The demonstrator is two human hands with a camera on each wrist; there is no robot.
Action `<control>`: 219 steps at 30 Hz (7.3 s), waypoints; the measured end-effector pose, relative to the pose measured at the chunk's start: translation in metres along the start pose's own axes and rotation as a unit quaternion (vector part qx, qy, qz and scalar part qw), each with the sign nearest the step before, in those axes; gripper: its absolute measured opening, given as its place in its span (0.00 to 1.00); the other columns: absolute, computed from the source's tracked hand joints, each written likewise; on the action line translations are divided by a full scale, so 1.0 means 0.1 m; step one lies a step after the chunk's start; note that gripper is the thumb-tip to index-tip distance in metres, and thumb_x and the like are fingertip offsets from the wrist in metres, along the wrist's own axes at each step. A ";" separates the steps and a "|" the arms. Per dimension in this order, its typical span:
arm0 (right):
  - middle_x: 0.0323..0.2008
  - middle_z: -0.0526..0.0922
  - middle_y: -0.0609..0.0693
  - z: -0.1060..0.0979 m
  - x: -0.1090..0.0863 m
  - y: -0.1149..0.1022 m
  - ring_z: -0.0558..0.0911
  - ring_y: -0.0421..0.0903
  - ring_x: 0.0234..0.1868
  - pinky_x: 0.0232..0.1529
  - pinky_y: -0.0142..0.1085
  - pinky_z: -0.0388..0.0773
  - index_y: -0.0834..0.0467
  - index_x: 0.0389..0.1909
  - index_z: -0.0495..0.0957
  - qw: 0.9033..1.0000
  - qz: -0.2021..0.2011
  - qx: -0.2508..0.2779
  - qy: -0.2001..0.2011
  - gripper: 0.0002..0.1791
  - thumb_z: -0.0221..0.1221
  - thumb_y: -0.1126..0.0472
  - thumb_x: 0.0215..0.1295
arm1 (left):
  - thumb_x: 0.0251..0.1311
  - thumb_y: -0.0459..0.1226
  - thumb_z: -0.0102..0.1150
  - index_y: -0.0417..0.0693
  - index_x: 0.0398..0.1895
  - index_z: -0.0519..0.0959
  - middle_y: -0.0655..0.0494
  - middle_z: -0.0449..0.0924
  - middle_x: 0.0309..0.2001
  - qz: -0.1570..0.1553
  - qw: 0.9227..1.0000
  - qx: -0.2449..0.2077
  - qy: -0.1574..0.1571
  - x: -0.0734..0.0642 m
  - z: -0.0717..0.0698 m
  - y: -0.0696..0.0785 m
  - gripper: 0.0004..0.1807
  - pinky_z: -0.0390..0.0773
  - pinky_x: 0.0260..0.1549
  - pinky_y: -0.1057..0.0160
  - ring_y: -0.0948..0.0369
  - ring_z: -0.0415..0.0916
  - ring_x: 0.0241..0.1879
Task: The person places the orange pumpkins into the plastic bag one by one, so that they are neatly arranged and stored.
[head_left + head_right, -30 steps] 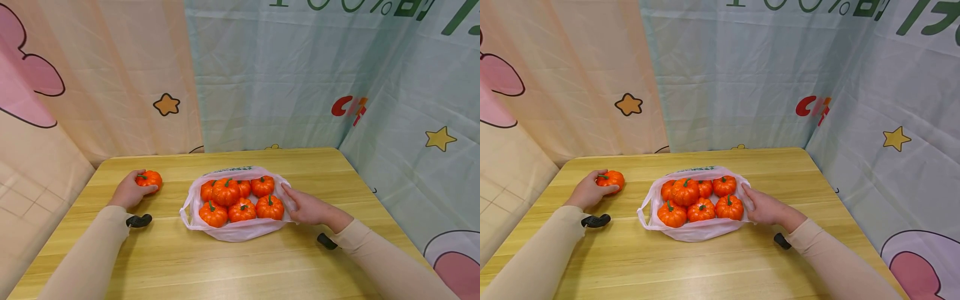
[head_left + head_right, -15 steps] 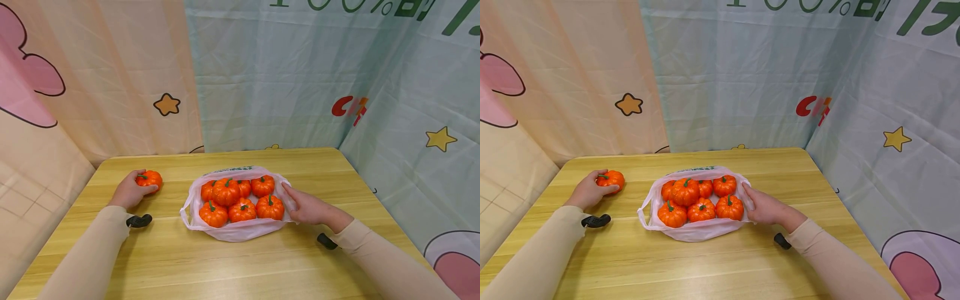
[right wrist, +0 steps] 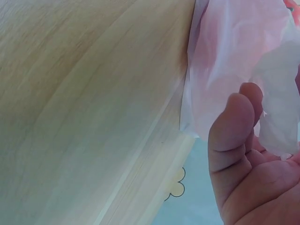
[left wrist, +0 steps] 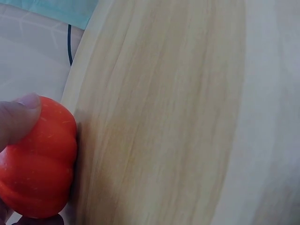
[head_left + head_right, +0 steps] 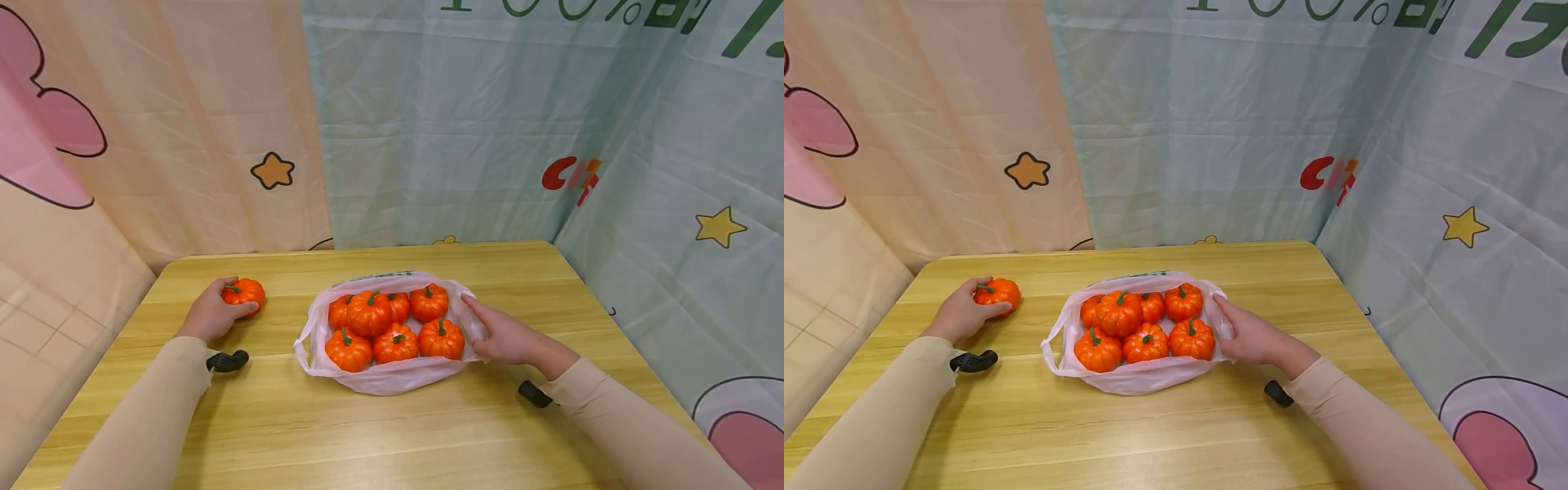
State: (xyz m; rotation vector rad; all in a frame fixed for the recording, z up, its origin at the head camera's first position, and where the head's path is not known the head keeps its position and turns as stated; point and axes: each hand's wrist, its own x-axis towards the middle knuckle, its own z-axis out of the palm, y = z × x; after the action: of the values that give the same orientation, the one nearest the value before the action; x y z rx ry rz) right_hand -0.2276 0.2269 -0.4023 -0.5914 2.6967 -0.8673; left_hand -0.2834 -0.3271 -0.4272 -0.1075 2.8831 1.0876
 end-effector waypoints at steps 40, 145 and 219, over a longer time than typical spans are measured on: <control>0.63 0.73 0.71 -0.07 -0.01 0.01 0.75 0.48 0.35 0.30 0.32 0.76 0.65 0.81 0.56 0.997 -0.024 0.059 0.052 0.45 0.61 0.70 0.63 | 0.66 0.56 0.68 0.40 0.83 0.55 0.26 0.59 0.76 0.063 0.997 0.013 0.033 -0.07 -0.11 0.30 0.52 0.65 0.68 0.30 0.30 0.63 0.68; 0.72 0.67 0.72 -0.05 -0.01 0.02 0.77 0.52 0.43 0.36 0.33 0.80 0.65 0.82 0.54 0.997 -0.016 0.061 0.041 0.46 0.59 0.69 0.62 | 0.56 0.56 0.78 0.57 0.72 0.74 0.59 0.78 0.69 0.293 0.937 0.139 -0.130 -0.39 1.43 2.40 0.41 0.75 0.67 0.55 0.57 0.76 0.65; 0.73 0.67 0.71 -0.06 -0.04 -0.02 0.77 0.55 0.49 0.42 0.34 0.82 0.63 0.82 0.55 0.998 -0.016 0.051 0.035 0.46 0.60 0.70 0.62 | 0.61 0.57 0.73 0.54 0.79 0.67 0.53 0.73 0.73 0.304 0.926 0.189 -0.117 -0.42 1.43 2.43 0.46 0.76 0.69 0.51 0.52 0.76 0.68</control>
State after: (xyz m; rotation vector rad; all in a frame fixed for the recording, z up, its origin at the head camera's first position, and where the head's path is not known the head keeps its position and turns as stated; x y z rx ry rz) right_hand -0.2254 0.2304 -0.3963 -0.5939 2.6918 -1.0453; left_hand -0.2583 -0.0489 -0.3715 0.9184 2.8876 0.4991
